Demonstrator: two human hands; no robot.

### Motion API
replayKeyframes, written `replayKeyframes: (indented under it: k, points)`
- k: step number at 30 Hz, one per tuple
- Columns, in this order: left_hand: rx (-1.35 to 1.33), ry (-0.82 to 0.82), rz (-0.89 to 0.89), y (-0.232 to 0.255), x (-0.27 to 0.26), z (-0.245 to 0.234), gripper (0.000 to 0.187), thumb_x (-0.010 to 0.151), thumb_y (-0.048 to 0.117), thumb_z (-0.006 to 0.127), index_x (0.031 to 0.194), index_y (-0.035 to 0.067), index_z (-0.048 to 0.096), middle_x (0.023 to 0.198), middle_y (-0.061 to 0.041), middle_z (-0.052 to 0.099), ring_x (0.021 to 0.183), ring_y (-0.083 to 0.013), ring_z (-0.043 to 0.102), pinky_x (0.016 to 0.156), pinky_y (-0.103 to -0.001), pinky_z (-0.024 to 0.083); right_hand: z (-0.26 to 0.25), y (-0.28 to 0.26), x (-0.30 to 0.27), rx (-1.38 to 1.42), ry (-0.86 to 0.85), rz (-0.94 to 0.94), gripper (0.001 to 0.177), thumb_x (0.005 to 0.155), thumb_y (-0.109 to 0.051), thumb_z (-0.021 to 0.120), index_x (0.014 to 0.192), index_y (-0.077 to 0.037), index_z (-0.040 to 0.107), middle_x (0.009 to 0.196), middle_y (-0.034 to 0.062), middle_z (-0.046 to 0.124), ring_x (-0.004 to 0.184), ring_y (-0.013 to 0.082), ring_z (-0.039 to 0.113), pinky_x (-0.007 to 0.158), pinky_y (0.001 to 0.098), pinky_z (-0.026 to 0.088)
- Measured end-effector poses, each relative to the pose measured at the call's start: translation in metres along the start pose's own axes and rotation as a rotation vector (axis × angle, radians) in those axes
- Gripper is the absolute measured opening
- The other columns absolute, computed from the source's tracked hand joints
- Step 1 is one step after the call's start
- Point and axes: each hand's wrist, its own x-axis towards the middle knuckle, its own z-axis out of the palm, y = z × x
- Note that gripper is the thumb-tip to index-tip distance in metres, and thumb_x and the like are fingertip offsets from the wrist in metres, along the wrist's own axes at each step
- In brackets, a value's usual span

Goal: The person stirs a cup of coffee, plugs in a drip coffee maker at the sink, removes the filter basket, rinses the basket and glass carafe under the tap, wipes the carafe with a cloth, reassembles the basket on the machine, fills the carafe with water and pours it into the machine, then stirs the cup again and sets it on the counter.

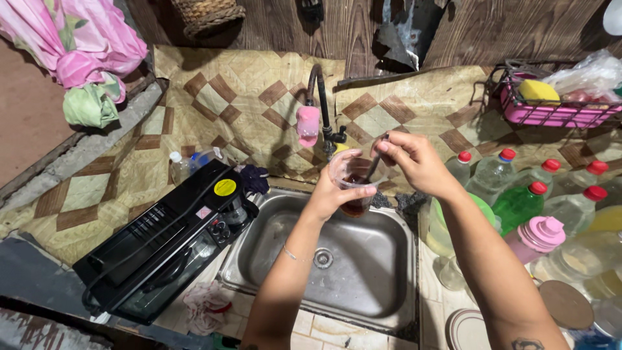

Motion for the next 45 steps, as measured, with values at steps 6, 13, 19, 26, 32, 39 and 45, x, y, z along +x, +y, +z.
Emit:
replayKeyframes:
  k: [6,13,19,26,32,39,45]
  points:
    - [-0.072,-0.05,0.033,0.0,-0.006,0.004,0.077,0.074,0.009,0.093,0.139,-0.003,0.053,0.129,-0.01,0.065,0.123,-0.0185,0.062,0.113,-0.036,0.049,0.011,-0.008,-0.006,0.159,-0.073,-0.021,0.028,0.107,-0.023,0.054,0.1,-0.002,0.071,0.078,0.0,0.063,0.073,0.0081,0.056,0.067,0.027,0.049]
    - [0.004,-0.004,0.028,0.0,-0.011,0.004,0.082,0.071,0.009,0.093,0.14,-0.001,0.052,0.129,-0.011,0.064,0.124,-0.0197,0.061,0.112,-0.036,0.048,0.002,-0.009,-0.014,0.037,-0.057,0.029,0.028,0.107,-0.022,0.055,0.097,-0.001,0.071,0.075,0.002,0.062,0.072,0.0092,0.056,0.067,0.0274,0.049]
    - [-0.037,0.005,0.006,-0.003,-0.016,0.007,0.082,0.07,0.008,0.093,0.14,-0.001,0.051,0.13,-0.01,0.063,0.124,-0.0196,0.061,0.111,-0.036,0.048,0.007,-0.011,-0.017,0.008,0.006,-0.002,0.027,0.106,-0.022,0.055,0.099,0.0,0.07,0.079,0.0013,0.066,0.073,0.0083,0.062,0.069,0.0266,0.052]
    - [0.002,0.009,0.032,-0.004,-0.023,0.007,0.08,0.071,0.008,0.093,0.138,0.0,0.052,0.131,-0.008,0.063,0.126,-0.0183,0.06,0.112,-0.036,0.047,0.02,-0.007,-0.025,0.165,-0.083,0.02,0.029,0.108,-0.024,0.054,0.102,-0.001,0.071,0.081,0.0018,0.064,0.076,0.0094,0.059,0.07,0.0277,0.051]
    - [0.023,0.038,-0.005,-0.003,-0.034,0.0,0.082,0.069,0.011,0.094,0.139,0.001,0.053,0.128,-0.009,0.066,0.122,-0.0187,0.062,0.11,-0.036,0.049,0.019,-0.003,-0.026,0.04,-0.05,0.073,0.027,0.106,-0.023,0.057,0.099,0.001,0.068,0.079,0.0027,0.064,0.074,0.0092,0.058,0.068,0.028,0.052]
    - [-0.015,0.012,0.01,-0.007,-0.043,0.006,0.084,0.069,0.01,0.095,0.139,0.003,0.05,0.127,-0.008,0.065,0.12,-0.0179,0.064,0.11,-0.036,0.051,0.032,-0.014,-0.028,0.119,-0.105,-0.029,0.024,0.104,-0.019,0.055,0.103,0.0,0.069,0.081,0.001,0.067,0.074,0.0098,0.059,0.069,0.0279,0.051]
    - [0.095,0.03,0.013,-0.021,-0.05,0.01,0.086,0.067,0.01,0.096,0.14,0.003,0.05,0.13,-0.009,0.064,0.126,-0.0186,0.061,0.112,-0.036,0.049,0.024,-0.004,-0.043,0.102,-0.178,0.106,0.027,0.105,-0.021,0.055,0.098,-0.001,0.071,0.073,0.0039,0.062,0.07,0.0108,0.057,0.064,0.029,0.049]
